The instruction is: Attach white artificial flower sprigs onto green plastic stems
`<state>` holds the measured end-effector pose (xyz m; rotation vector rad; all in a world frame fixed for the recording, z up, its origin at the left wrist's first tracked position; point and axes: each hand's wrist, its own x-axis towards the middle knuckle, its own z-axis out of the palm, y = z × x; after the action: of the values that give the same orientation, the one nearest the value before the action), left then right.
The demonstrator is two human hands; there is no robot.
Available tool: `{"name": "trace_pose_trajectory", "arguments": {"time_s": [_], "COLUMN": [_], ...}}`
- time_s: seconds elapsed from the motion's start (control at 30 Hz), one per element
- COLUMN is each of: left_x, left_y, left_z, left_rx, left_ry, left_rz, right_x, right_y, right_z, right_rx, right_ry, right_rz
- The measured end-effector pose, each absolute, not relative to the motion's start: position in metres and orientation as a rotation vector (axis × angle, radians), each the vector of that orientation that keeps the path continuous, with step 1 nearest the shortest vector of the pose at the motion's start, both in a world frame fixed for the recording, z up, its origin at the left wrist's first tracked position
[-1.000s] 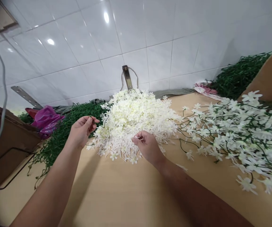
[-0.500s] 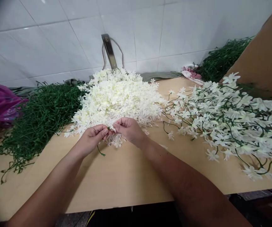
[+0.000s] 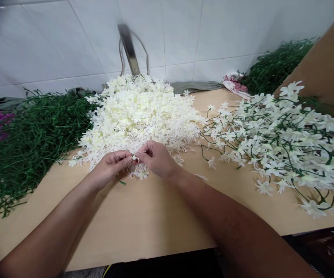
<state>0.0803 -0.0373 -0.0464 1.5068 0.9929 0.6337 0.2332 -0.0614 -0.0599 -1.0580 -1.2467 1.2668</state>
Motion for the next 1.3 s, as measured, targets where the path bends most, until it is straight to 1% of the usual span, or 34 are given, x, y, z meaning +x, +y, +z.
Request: {"name": "trace_pose_trajectory", "arguments": {"time_s": [0.1, 0.17, 0.53, 0.7, 0.9, 1.07, 1.3], "left_x": [0.081, 0.083, 0.076, 0.074, 0.075, 0.074, 0.074], "left_y": [-0.036, -0.035, -0.028, -0.027, -0.027, -0.027, -0.028], "left_z": [-0.053, -0.054, -0.054, -0.051, -0.051, -0.052, -0.051], "left_rx": [1.443, 1.42, 1.609, 1.539, 1.379, 1.35, 1.357], "left_ry": [0.982, 0.978, 0.931, 0.862, 0.832, 0.849, 0.804], "left_rz": [0.627, 0.614, 0.491, 0.47, 0.504, 0.511, 0.502], "right_x": [0.232, 0.232, 0.235, 0.232, 0.236, 0.239, 0.237], "right_y": [-0.063, -0.062, -0.054, -0.059, -0.058, -0.054, -0.059], "right_z": [-0.06, -0.062, -0.062, -0.064, -0.063, -0.064, -0.058], "right_rx": [-1.168, -1.186, -1.218, -1.165, -0.993, -0.91, -0.914], "right_ry": [-1.402, -1.438, -1.438, -1.416, -1.159, -0.962, -0.934], "right_rz": [1.033, 1.003, 1.377, 1.475, 1.689, 1.777, 1.8]}}
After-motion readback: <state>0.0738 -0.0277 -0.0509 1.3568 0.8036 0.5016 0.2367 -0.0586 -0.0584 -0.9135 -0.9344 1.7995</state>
